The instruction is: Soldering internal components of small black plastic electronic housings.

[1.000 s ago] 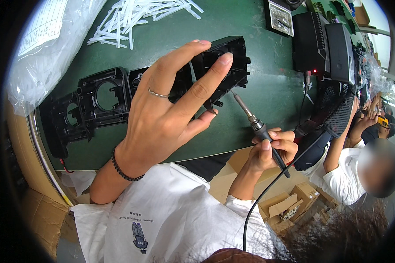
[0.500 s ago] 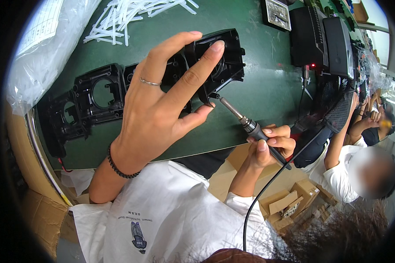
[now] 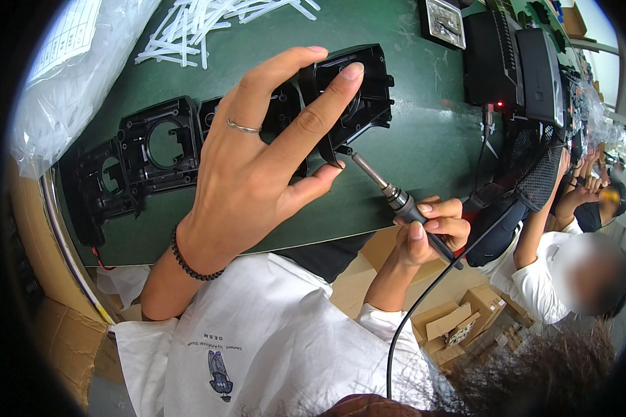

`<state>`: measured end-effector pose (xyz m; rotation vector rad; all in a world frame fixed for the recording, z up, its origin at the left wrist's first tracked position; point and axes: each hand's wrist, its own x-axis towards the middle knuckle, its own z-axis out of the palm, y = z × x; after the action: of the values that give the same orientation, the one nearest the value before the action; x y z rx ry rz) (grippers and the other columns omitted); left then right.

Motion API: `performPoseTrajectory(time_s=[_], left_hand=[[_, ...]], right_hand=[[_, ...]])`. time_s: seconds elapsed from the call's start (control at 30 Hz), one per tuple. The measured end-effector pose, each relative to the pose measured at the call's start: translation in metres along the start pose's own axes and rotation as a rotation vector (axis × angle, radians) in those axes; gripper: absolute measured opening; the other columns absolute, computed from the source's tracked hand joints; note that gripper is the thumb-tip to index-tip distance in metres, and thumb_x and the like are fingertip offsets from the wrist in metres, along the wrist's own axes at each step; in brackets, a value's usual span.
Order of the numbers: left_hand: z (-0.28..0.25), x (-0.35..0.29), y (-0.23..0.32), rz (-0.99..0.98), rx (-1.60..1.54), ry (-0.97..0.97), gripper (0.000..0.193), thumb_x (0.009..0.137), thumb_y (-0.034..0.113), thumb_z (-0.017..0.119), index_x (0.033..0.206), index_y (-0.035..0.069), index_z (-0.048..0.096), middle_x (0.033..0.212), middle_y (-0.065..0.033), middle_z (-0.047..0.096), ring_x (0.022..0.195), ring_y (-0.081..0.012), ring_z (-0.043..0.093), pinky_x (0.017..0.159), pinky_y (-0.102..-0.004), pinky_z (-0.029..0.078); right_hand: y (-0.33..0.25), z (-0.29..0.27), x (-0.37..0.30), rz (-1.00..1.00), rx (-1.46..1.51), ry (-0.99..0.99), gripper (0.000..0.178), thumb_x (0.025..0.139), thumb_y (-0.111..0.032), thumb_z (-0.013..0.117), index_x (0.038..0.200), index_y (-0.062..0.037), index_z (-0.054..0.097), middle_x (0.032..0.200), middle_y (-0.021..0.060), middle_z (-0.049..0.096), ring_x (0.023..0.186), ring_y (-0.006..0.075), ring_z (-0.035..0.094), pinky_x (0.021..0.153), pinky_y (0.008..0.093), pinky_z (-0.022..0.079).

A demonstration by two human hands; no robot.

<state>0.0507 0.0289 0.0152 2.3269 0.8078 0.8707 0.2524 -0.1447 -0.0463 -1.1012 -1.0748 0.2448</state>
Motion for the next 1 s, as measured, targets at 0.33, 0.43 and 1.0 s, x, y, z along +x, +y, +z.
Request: performPoseTrajectory(time_s=[0.33,0.43,1.0], left_hand=[[0.002,-0.002,0.002,-0.007,0.015,0.000,0.087,0.057,0.001,0.087,0.141,0.010,0.065,0.145,-0.0148,0.053,0.127,-0.0320,0.056,0.106,-0.0401,0.050],[0.000,-0.002,0.002,-0.001,0.021,0.006,0.087,0.057,0.001,0.088,0.141,0.009,0.065,0.144,-0.0149,0.053,0.126,-0.0320,0.057,0.106,-0.0400,0.050],[0.001,-0.001,0.001,0.011,0.025,0.007,0.088,0.057,0.002,0.089,0.141,0.010,0.065,0.144,-0.0155,0.053,0.126,-0.0322,0.057,0.104,-0.0409,0.051]], right_hand=[[-0.001,0.011,-0.003,-0.004,-0.055,0.219,0.031,0.084,-0.004,0.078,0.092,-0.0038,0.048,0.090,0.0132,0.054,0.056,0.0185,0.058,0.045,0.0253,0.054],[-0.001,0.013,-0.003,-0.016,-0.101,0.226,0.030,0.084,-0.004,0.078,0.092,-0.0037,0.049,0.089,0.0129,0.054,0.056,0.0182,0.058,0.045,0.0253,0.054],[-0.001,0.008,-0.002,0.001,-0.150,0.210,0.030,0.086,-0.007,0.079,0.091,-0.0025,0.050,0.087,0.0130,0.055,0.056,0.0177,0.059,0.045,0.0254,0.055]])
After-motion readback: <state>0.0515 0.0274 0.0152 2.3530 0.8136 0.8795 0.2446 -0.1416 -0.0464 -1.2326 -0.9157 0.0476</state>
